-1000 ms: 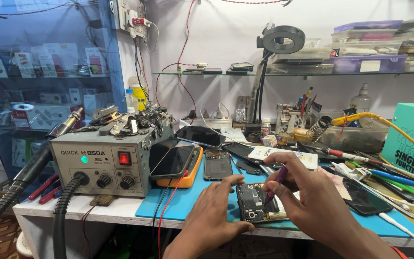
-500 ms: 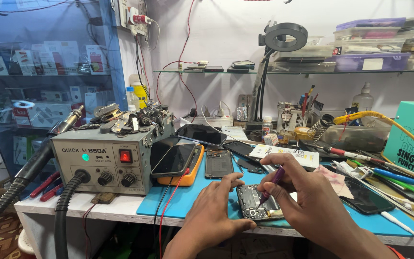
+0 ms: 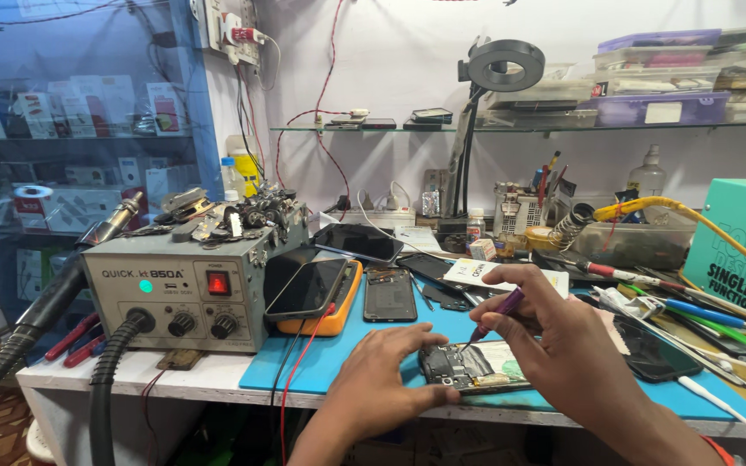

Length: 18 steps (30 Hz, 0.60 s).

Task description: The person repairs a disassembled smartphone at a workbench. They hold the phone body, manipulate its internal components by hand, use a screwdriver on the board, wipe parts with a cloth, and reposition the phone and its separated screen and frame pieces on the mat.

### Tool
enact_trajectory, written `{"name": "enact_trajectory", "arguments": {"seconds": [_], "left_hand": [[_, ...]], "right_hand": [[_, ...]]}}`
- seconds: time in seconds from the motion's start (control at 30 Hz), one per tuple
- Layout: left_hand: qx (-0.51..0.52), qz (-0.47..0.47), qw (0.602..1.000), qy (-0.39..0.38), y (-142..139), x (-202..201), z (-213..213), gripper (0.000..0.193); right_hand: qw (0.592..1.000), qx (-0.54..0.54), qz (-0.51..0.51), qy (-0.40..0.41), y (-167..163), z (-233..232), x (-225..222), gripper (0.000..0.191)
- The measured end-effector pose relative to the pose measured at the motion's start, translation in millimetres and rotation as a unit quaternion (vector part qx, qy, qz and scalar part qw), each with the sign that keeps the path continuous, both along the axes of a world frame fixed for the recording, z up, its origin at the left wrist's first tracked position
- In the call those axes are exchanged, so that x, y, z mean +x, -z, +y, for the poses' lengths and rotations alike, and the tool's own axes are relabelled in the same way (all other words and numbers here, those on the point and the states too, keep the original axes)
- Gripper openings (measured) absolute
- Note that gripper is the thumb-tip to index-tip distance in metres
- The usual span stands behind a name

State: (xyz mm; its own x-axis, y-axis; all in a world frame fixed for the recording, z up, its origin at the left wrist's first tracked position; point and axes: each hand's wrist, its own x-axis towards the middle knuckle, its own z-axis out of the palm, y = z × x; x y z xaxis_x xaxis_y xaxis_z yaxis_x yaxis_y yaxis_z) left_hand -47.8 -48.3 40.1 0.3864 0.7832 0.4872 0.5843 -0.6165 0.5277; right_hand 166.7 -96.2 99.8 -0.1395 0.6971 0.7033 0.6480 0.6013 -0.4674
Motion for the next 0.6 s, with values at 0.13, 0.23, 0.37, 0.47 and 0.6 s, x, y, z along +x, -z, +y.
{"name": "enact_trajectory", "arguments": {"seconds": [0.13, 0.23, 0.37, 0.47, 0.6], "left_hand": [[0.004, -0.028, 1.000, 0.008, 0.6, -0.7, 3.3, 0.043], [-0.014, -0.034, 0.999, -0.004, -0.4, -1.6, 3.2, 0.032], [-0.034, -0.056, 0.997, -0.036, 0.4, -0.7, 2.3, 0.024], [-0.032, -0.077, 0.994, -0.075, 2.2, 2.9, 2.9, 0.021], [0.013, -0.072, 0.990, -0.122, 3.6, 7.7, 2.7, 0.016]], "right_hand": [[0.998, -0.027, 0.035, -0.053, 6.6, 4.1, -7.7, 0.040], [0.996, -0.042, 0.042, -0.066, 11.1, 6.4, -13.9, 0.040], [0.996, -0.061, 0.045, -0.055, 13.0, 8.8, -14.0, 0.042], [0.995, -0.036, 0.064, -0.068, 10.2, 14.0, -3.2, 0.046], [0.997, -0.042, 0.069, 0.020, 6.4, 21.0, 26.1, 0.043]]}}
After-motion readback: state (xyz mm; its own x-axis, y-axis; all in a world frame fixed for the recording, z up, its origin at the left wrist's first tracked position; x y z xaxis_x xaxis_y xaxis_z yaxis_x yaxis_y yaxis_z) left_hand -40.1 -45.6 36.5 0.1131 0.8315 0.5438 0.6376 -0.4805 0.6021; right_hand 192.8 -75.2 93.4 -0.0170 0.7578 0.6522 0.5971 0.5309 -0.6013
